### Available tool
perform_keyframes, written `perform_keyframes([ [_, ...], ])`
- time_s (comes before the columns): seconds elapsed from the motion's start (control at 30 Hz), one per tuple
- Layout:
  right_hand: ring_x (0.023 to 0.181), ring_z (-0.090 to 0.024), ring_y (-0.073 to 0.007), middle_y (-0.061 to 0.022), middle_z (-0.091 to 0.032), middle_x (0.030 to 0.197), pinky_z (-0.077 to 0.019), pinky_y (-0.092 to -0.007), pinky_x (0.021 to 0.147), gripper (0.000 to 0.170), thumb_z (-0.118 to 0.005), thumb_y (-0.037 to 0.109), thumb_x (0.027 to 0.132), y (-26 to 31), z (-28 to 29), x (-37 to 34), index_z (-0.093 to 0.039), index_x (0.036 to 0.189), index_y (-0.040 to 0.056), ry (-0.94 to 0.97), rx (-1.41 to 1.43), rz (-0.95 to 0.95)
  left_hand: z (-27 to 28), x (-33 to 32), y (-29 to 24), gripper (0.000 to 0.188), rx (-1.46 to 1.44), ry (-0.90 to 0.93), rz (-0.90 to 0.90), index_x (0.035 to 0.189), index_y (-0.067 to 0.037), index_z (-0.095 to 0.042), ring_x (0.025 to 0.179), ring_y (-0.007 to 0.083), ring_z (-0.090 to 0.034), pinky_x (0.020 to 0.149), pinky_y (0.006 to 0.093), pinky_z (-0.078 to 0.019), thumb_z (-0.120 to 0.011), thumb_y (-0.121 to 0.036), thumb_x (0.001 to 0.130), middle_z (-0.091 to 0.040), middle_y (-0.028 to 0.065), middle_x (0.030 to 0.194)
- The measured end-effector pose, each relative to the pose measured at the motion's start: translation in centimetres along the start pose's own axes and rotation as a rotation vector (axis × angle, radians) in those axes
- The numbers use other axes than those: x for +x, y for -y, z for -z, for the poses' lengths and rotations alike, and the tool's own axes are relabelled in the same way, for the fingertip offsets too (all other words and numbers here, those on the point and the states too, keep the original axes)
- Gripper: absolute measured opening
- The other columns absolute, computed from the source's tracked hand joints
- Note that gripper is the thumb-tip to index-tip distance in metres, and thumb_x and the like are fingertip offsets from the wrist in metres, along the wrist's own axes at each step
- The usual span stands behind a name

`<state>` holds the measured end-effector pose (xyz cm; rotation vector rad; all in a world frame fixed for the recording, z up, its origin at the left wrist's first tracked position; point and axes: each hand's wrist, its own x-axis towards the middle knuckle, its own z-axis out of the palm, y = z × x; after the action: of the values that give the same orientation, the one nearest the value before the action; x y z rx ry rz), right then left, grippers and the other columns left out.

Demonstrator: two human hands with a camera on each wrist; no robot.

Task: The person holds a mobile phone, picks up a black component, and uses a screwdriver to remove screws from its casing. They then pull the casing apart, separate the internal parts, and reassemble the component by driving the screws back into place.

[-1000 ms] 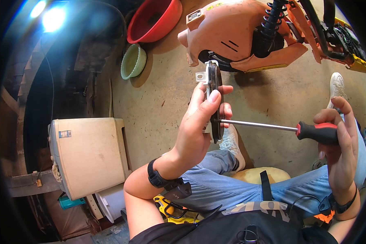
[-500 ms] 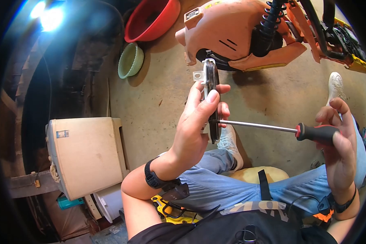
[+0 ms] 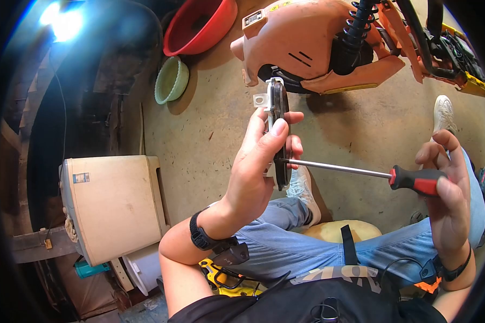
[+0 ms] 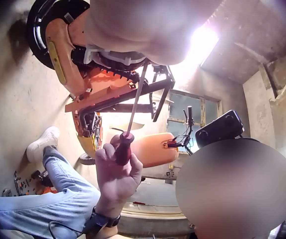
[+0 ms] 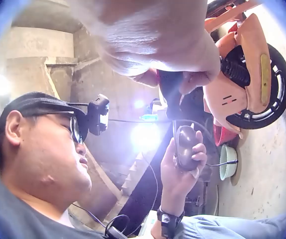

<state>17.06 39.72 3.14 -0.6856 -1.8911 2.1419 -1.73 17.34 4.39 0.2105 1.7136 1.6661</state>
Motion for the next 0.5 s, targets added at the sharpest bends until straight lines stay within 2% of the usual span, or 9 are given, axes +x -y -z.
perform_keyframes([
  [0.03, 0.089, -0.063, -0.0123, -0.0110, -0.058, 0.108, -0.0521, -0.0234, 0.077, 0.056, -0.046, 0.041, 0.100, -0.5, -0.4, 0.0, -0.036, 0.140, 0.0025, -0.060, -0.037, 0.157, 0.0, 0.0, 0.0, 0.050, -0.002, 0.010, -0.006, 0.133, 0.000, -0.045, 0.084, 0.0077, -0.058, 0.072, 0.0216, -0.0467, -0.046, -0.041, 0.103, -0.061, 0.0077, 0.096],
  [0.17, 0.086, -0.064, -0.0116, -0.0106, -0.058, 0.107, -0.0515, -0.0219, 0.069, 0.061, -0.050, 0.042, 0.096, -0.3, -0.6, 0.0, -0.036, 0.140, 0.0024, -0.091, -0.048, 0.170, -0.3, 0.0, 0.0, 0.050, 0.001, -0.027, -0.024, 0.133, 0.000, -0.045, 0.084, 0.0075, -0.058, 0.072, 0.0216, -0.0469, -0.046, -0.041, 0.103, -0.061, 0.0076, 0.095],
  [0.23, 0.089, -0.063, -0.0126, -0.0115, -0.056, 0.110, -0.0512, -0.0221, 0.071, 0.073, -0.057, 0.047, 0.086, 1.2, -0.9, 0.3, -0.036, 0.141, 0.0021, -0.173, 0.120, -0.184, 0.0, 0.0, 0.0, 0.050, 0.006, 0.006, -0.014, 0.133, 0.000, -0.044, 0.084, 0.0078, -0.058, 0.073, 0.0221, -0.0473, -0.046, -0.040, 0.103, -0.060, 0.0080, 0.097],
  [0.27, 0.089, -0.063, -0.0126, -0.0115, -0.056, 0.110, -0.0512, -0.0221, 0.071, 0.073, -0.057, 0.047, 0.086, 1.7, -0.6, 0.3, -0.036, 0.141, 0.0021, -0.174, 0.120, -0.183, 0.1, 0.1, 0.1, 0.050, 0.006, 0.007, -0.014, 0.133, 0.000, -0.044, 0.084, 0.0078, -0.058, 0.073, 0.0221, -0.0473, -0.046, -0.040, 0.103, -0.060, 0.0080, 0.097],
  [0.33, 0.089, -0.062, -0.0129, -0.0125, -0.055, 0.113, -0.0508, -0.0220, 0.071, 0.081, -0.061, 0.049, 0.080, 2.3, 0.0, 0.4, -0.036, 0.141, 0.0020, -0.084, 0.123, -0.310, 0.2, 0.1, 0.2, 0.050, -0.003, 0.015, -0.005, 0.134, 0.001, -0.044, 0.084, 0.0082, -0.058, 0.073, 0.0225, -0.0477, -0.046, -0.039, 0.103, -0.060, 0.0085, 0.098],
  [0.37, 0.089, -0.062, -0.0129, -0.0125, -0.055, 0.113, -0.0508, -0.0220, 0.071, 0.081, -0.061, 0.049, 0.080, 2.2, 0.1, 0.3, -0.036, 0.141, 0.0020, -0.085, 0.122, -0.309, 0.2, 0.2, 0.2, 0.050, -0.004, 0.017, -0.006, 0.134, 0.001, -0.044, 0.084, 0.0082, -0.058, 0.073, 0.0225, -0.0477, -0.046, -0.039, 0.103, -0.060, 0.0085, 0.098],
  [0.43, 0.085, -0.055, -0.0076, -0.0086, -0.053, 0.116, -0.0440, -0.0185, 0.073, 0.075, -0.061, 0.050, 0.086, 1.3, 0.2, -0.1, -0.036, 0.140, 0.0050, 0.002, 0.094, -0.129, 0.3, 0.2, 0.3, 0.050, -0.016, 0.049, -0.016, 0.133, 0.001, -0.045, 0.085, 0.0089, -0.058, 0.073, 0.0229, -0.0480, -0.045, -0.039, 0.103, -0.060, 0.0092, 0.100],
  [0.47, 0.085, -0.055, -0.0076, -0.0086, -0.053, 0.116, -0.0440, -0.0185, 0.073, 0.075, -0.061, 0.050, 0.086, 0.7, 0.2, -0.1, -0.036, 0.140, 0.0050, 0.001, 0.092, -0.128, 0.2, 0.2, 0.2, 0.050, -0.017, 0.051, -0.017, 0.133, 0.001, -0.045, 0.085, 0.0089, -0.058, 0.073, 0.0229, -0.0480, -0.045, -0.039, 0.103, -0.060, 0.0092, 0.100],
  [0.5, 0.084, -0.055, -0.0068, -0.0087, -0.053, 0.117, -0.0437, -0.0178, 0.071, 0.074, -0.060, 0.050, 0.086, -0.1, 0.1, 0.0, -0.036, 0.140, 0.0049, -0.012, 0.098, -0.034, -0.1, 0.1, 0.1, 0.050, -0.010, 0.031, -0.024, 0.133, 0.001, -0.045, 0.086, 0.0093, -0.058, 0.073, 0.0232, -0.0482, -0.045, -0.039, 0.104, -0.060, 0.0095, 0.100],
])
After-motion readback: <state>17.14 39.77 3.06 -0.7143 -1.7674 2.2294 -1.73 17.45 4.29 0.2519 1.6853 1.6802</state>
